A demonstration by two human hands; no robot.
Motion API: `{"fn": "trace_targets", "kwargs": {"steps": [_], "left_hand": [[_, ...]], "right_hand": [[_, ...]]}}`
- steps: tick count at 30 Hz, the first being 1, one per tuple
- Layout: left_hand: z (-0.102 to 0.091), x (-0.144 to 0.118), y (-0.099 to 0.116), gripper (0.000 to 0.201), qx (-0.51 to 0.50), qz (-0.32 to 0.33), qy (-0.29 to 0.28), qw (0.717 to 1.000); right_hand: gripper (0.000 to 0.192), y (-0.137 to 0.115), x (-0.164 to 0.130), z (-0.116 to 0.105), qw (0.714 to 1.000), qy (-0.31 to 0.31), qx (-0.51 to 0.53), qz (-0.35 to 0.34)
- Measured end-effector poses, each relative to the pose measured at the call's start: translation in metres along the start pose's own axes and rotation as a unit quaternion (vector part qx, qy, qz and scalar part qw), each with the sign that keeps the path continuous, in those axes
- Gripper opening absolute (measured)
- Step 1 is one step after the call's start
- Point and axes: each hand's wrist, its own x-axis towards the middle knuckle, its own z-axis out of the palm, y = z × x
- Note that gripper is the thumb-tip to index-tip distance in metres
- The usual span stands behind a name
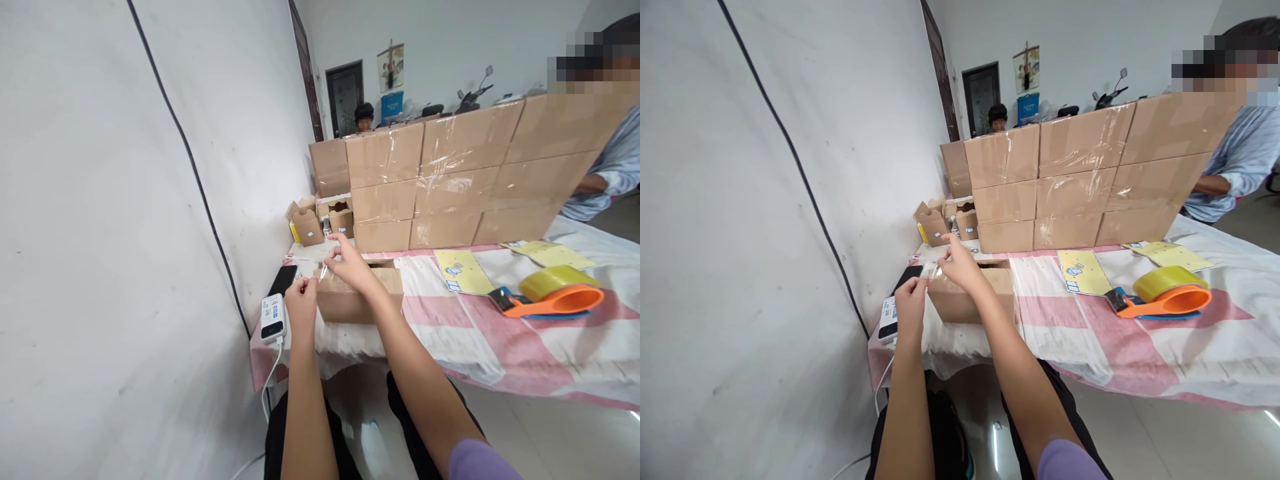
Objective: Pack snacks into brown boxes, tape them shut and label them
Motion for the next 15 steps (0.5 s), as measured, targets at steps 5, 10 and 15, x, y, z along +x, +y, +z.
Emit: {"fn": "trace_targets", "kwargs": {"steps": [5,10,15], "left_hand": [[0.002,0.001,0.000,0.030,0.044,-0.061,-0.031,0.997],[0.011,0.003,-0.003,0.033,0.104,-0.101,-0.029,0.989],[0.009,0.007,0.004,0.030,0.178,-0.139,-0.014,0.974]], "right_hand": [[0.058,0.016,0.004,0.000,0.998,-0.009,-0.006,0.058],[0.057,0.032,0.008,0.003,0.995,-0.005,-0.065,0.075],[0.054,0.043,0.010,0.009,0.991,-0.019,-0.108,0.071]]}}
